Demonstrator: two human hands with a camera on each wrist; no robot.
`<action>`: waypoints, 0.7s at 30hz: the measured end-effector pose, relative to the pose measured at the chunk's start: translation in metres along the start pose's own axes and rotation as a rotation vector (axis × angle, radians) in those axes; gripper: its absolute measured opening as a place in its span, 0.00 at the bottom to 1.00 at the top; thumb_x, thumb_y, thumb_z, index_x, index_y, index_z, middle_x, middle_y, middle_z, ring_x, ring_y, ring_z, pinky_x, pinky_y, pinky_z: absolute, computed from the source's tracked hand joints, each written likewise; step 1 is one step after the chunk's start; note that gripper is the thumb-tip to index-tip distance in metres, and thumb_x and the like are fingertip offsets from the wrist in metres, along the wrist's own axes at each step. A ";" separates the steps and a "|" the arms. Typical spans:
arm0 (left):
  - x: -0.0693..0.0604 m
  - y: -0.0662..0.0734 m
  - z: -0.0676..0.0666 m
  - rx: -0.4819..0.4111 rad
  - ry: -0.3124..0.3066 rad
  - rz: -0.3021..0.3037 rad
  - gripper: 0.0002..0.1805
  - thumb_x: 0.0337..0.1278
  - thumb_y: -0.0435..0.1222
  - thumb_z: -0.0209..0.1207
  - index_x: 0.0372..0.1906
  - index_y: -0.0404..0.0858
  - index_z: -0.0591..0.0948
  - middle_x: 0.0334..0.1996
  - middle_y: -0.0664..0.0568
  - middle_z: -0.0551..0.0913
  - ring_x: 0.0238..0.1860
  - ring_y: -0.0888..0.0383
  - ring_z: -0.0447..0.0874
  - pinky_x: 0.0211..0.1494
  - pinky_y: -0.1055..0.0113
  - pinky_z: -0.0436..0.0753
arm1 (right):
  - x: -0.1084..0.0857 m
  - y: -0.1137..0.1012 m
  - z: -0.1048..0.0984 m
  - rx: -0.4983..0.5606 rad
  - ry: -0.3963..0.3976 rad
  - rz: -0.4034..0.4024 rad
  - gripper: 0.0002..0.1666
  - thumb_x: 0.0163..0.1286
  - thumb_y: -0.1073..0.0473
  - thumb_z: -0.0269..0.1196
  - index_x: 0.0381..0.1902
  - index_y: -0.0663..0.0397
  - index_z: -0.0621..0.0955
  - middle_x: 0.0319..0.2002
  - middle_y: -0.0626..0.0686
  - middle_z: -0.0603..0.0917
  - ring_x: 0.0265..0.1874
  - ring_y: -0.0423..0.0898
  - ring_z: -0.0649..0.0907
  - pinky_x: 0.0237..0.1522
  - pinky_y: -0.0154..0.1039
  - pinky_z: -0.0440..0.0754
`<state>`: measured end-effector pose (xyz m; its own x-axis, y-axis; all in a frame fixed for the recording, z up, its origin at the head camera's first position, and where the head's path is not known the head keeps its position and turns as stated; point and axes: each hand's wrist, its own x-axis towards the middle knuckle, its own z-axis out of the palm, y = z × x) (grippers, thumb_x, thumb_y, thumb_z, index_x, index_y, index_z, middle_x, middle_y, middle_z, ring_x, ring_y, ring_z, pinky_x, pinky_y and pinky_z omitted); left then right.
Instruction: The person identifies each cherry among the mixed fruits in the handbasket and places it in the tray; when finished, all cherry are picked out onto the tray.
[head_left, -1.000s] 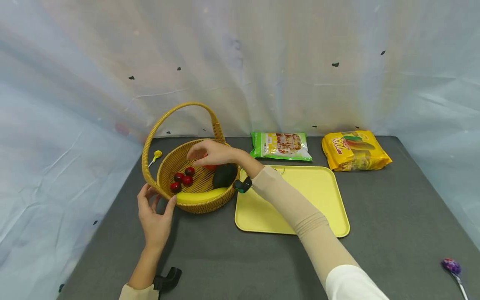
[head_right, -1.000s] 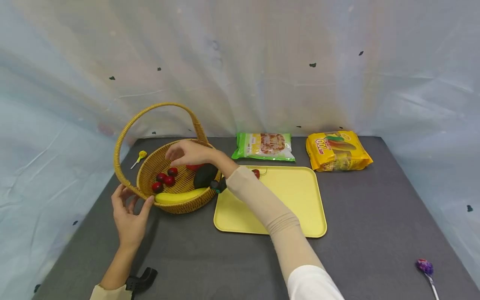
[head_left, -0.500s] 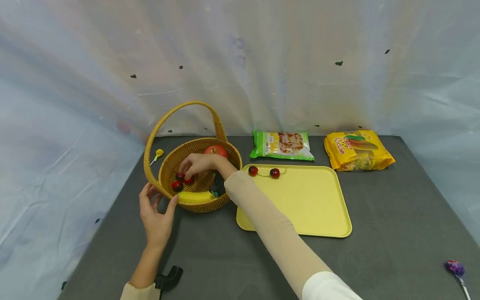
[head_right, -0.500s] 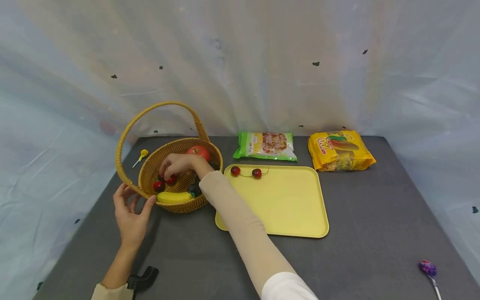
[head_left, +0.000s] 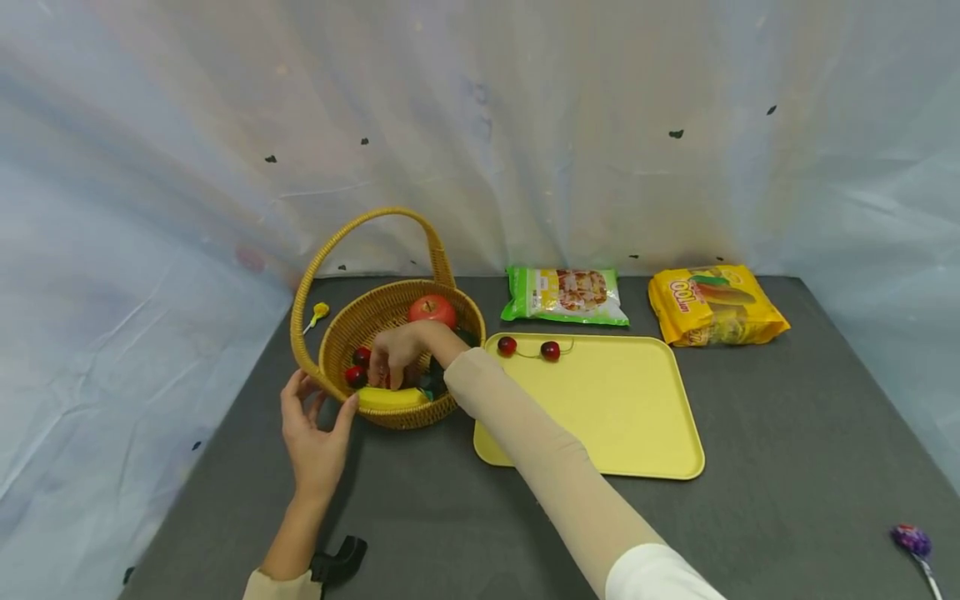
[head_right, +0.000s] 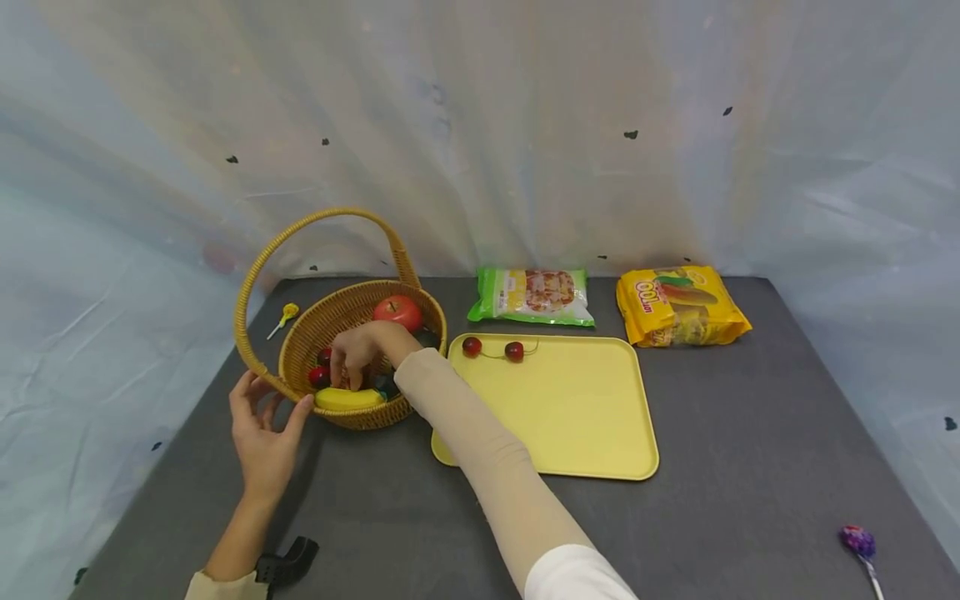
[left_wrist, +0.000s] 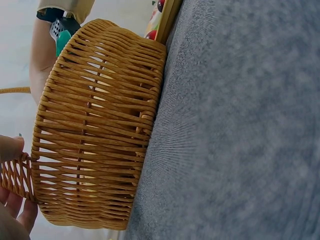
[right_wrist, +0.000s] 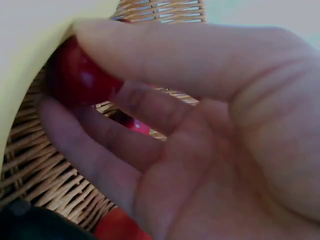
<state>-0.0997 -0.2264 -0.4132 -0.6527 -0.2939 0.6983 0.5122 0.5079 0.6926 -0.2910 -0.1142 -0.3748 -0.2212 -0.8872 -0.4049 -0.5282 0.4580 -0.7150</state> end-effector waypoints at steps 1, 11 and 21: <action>0.000 0.000 0.000 -0.001 -0.002 0.001 0.38 0.46 0.11 0.63 0.66 0.21 0.64 0.53 0.26 0.69 0.55 0.47 0.70 0.62 0.73 0.73 | -0.001 0.000 0.000 0.013 0.015 -0.005 0.18 0.68 0.71 0.65 0.55 0.58 0.84 0.51 0.51 0.84 0.49 0.42 0.81 0.47 0.31 0.81; -0.001 -0.008 0.001 -0.005 -0.002 0.003 0.40 0.45 0.10 0.63 0.67 0.21 0.64 0.53 0.27 0.69 0.56 0.50 0.71 0.62 0.72 0.74 | -0.064 0.002 -0.019 0.104 0.434 -0.207 0.12 0.65 0.64 0.70 0.45 0.62 0.84 0.42 0.55 0.84 0.39 0.53 0.84 0.41 0.36 0.84; -0.003 -0.023 -0.001 -0.034 0.013 -0.004 0.41 0.46 0.11 0.63 0.69 0.27 0.65 0.55 0.36 0.71 0.56 0.40 0.69 0.63 0.72 0.74 | -0.165 0.056 0.015 0.034 0.777 -0.220 0.16 0.64 0.62 0.72 0.48 0.60 0.83 0.41 0.53 0.84 0.37 0.46 0.82 0.43 0.45 0.83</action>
<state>-0.1089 -0.2374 -0.4313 -0.6474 -0.3067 0.6977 0.5286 0.4788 0.7010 -0.2715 0.0584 -0.3565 -0.6285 -0.7364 0.2504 -0.6034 0.2585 -0.7544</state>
